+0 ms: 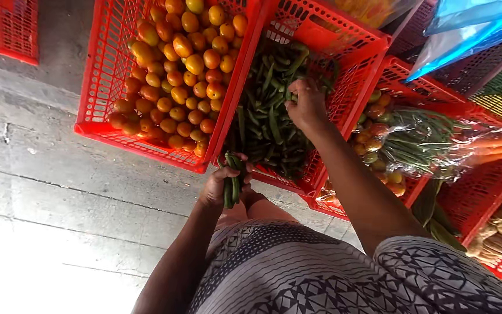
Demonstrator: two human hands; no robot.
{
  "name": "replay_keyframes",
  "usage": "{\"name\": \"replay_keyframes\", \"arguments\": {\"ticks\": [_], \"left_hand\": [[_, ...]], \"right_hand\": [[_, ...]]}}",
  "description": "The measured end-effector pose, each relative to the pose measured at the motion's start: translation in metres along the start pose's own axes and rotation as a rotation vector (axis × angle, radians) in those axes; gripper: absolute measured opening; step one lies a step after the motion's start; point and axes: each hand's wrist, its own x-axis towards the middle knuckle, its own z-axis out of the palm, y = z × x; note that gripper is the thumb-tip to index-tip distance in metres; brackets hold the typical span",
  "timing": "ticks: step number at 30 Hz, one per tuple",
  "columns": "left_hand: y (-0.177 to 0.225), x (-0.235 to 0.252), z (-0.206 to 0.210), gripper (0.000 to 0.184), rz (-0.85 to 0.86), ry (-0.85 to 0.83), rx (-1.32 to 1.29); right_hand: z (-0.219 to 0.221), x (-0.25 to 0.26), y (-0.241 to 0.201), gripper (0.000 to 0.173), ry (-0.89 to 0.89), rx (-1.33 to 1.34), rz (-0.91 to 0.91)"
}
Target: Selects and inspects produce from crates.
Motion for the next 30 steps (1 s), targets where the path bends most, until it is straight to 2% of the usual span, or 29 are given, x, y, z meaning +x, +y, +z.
{"name": "replay_keyframes", "arguments": {"ticks": [1, 3, 5, 8, 9, 13, 16, 18, 20, 23, 24, 26, 28, 30], "left_hand": [[-0.002, 0.001, 0.000, 0.037, 0.008, -0.014, -0.003], [-0.005, 0.002, 0.002, 0.038, 0.020, -0.021, -0.011], [-0.006, 0.002, 0.005, 0.040, 0.034, -0.003, -0.015], [-0.007, 0.000, 0.010, 0.044, 0.042, 0.028, -0.028], [-0.007, 0.000, 0.011, 0.045, 0.041, 0.043, -0.016], [-0.007, 0.004, 0.008, 0.047, 0.033, 0.057, 0.011], [-0.007, 0.004, 0.007, 0.047, 0.038, 0.053, 0.018], [-0.007, 0.003, 0.010, 0.046, 0.037, 0.064, 0.015], [-0.007, 0.004, 0.012, 0.046, 0.042, 0.068, -0.005], [-0.005, 0.003, 0.016, 0.049, 0.055, 0.103, -0.016], [-0.004, 0.002, 0.017, 0.051, 0.058, 0.113, -0.011], [-0.004, 0.002, 0.018, 0.054, 0.065, 0.100, -0.003], [-0.003, 0.006, 0.021, 0.054, 0.074, 0.073, -0.012], [-0.001, 0.016, 0.025, 0.057, 0.089, 0.029, -0.059]], "right_hand": [[0.030, 0.005, 0.012, 0.022, 0.039, 0.132, -0.093], [0.054, 0.008, 0.000, 0.023, -0.170, 0.229, -0.051], [0.068, 0.004, -0.027, 0.033, -0.303, 0.143, 0.034], [0.091, 0.001, -0.049, 0.055, -0.297, 0.047, 0.120], [0.096, 0.002, -0.050, 0.057, -0.285, 0.034, 0.129], [0.101, 0.009, -0.032, 0.047, -0.278, 0.037, 0.019], [0.089, 0.012, -0.015, 0.035, -0.425, -0.045, -0.125], [0.081, 0.008, -0.003, 0.026, -0.510, -0.078, -0.153], [0.073, 0.009, 0.016, 0.024, -0.514, 0.028, -0.110], [0.052, 0.006, 0.046, 0.038, -0.415, 0.327, 0.087], [0.044, 0.002, 0.055, 0.038, -0.371, 0.425, 0.169], [0.030, -0.009, 0.070, 0.031, -0.297, 0.637, 0.280], [0.015, -0.021, 0.077, 0.020, -0.252, 0.896, 0.291], [0.000, -0.030, 0.076, 0.017, -0.285, 1.061, 0.282]]}}
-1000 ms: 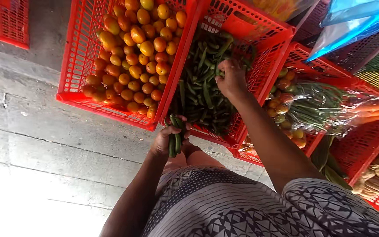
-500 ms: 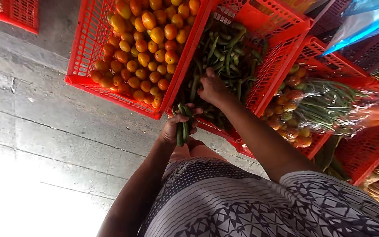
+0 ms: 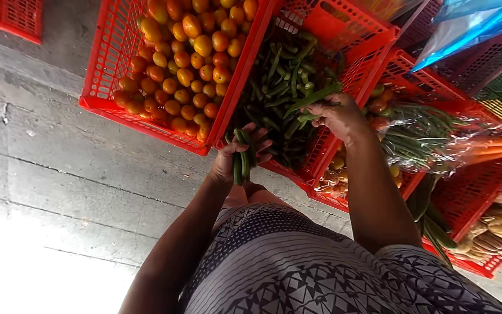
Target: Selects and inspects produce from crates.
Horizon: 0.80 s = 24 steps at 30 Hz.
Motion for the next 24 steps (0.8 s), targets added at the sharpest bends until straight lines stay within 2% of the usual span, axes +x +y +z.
{"name": "replay_keyframes", "arguments": {"ticks": [5, 8, 12, 16, 19, 24], "left_hand": [[0.002, 0.030, 0.012, 0.069, -0.006, -0.062, 0.057], [0.002, 0.045, 0.021, 0.073, -0.049, -0.080, 0.098], [-0.003, 0.057, 0.019, 0.068, -0.092, -0.024, 0.152], [-0.008, 0.057, 0.011, 0.065, -0.087, -0.005, 0.147], [-0.011, 0.054, 0.016, 0.060, -0.101, 0.008, 0.137], [-0.011, 0.045, 0.014, 0.042, -0.089, 0.080, 0.136]], "right_hand": [[0.012, -0.019, -0.013, 0.012, -0.190, 0.046, 0.066], [0.026, -0.020, -0.010, 0.021, -0.292, -0.012, 0.061], [0.039, -0.021, -0.009, 0.033, -0.286, -0.125, 0.089], [0.039, -0.020, -0.006, 0.034, -0.292, -0.160, 0.097], [0.039, -0.018, -0.006, 0.022, -0.234, -0.205, 0.094], [0.024, 0.000, -0.006, 0.019, 0.098, -0.197, 0.055]]}}
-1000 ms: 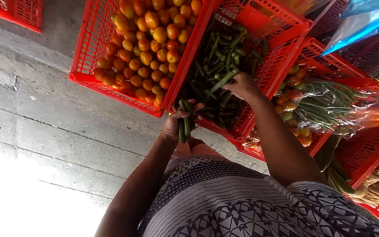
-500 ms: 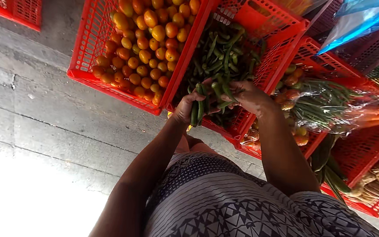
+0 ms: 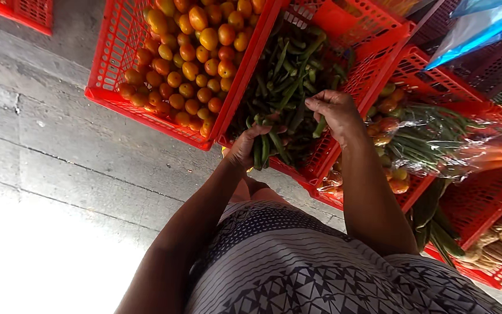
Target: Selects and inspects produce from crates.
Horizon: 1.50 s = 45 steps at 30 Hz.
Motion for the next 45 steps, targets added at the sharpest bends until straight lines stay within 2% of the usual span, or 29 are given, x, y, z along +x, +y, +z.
{"name": "replay_keyframes", "arguments": {"ticks": [2, 5, 7, 10, 13, 16, 19, 22, 24, 26, 28, 31, 33, 37, 41, 45], "left_hand": [[0.000, -0.008, -0.005, 0.041, 0.018, 0.012, -0.021], [-0.002, -0.017, -0.011, 0.041, 0.056, -0.002, -0.064], [-0.003, -0.020, -0.011, 0.043, 0.077, -0.008, -0.093], [0.001, -0.024, -0.012, 0.042, 0.107, -0.054, -0.109], [0.013, -0.028, -0.012, 0.051, 0.113, -0.127, -0.109], [0.022, -0.029, -0.013, 0.064, 0.098, -0.120, -0.070], [0.024, -0.028, -0.015, 0.068, 0.091, -0.098, -0.029], [0.022, -0.032, -0.012, 0.067, 0.050, -0.097, -0.005], [0.022, -0.042, 0.004, 0.055, 0.054, 0.034, 0.041], [0.018, -0.045, -0.010, 0.049, 0.075, -0.001, 0.042], [0.017, -0.047, -0.024, 0.059, 0.068, -0.050, 0.044], [0.020, -0.057, -0.029, 0.063, 0.089, -0.010, 0.066], [0.020, -0.064, -0.032, 0.064, 0.112, -0.009, 0.028], [0.015, -0.069, -0.041, 0.068, 0.147, 0.015, 0.002], [0.011, -0.068, -0.042, 0.071, 0.115, -0.027, -0.063], [0.011, -0.065, -0.040, 0.077, 0.121, -0.192, -0.184]], "right_hand": [[0.001, 0.015, -0.003, 0.022, 0.077, -0.070, 0.088], [0.019, 0.048, 0.003, 0.039, 0.077, -0.208, 0.265], [0.038, 0.069, 0.012, 0.047, 0.067, -0.233, 0.286], [0.057, 0.081, 0.020, 0.045, 0.036, -0.202, 0.226], [0.043, 0.069, 0.009, 0.039, 0.028, -0.153, 0.218], [0.012, 0.036, -0.007, 0.033, -0.051, -0.265, 0.143], [-0.005, -0.011, -0.032, 0.024, -0.225, -0.310, 0.030], [-0.003, -0.038, -0.042, 0.018, -0.422, -0.244, -0.120], [-0.002, -0.034, -0.039, 0.019, -0.348, -0.268, -0.124], [0.001, -0.016, -0.027, 0.023, -0.150, -0.352, -0.050], [0.010, 0.007, -0.011, 0.024, -0.054, -0.438, 0.030], [0.041, 0.022, 0.000, 0.024, -0.049, -0.632, 0.074], [0.066, 0.021, 0.001, 0.037, -0.087, -0.812, 0.096], [0.104, 0.019, 0.004, 0.049, -0.113, -1.075, 0.160], [0.088, 0.032, 0.018, 0.042, -0.042, -0.941, 0.097], [0.059, 0.052, 0.023, 0.041, 0.011, -0.708, 0.163]]}}
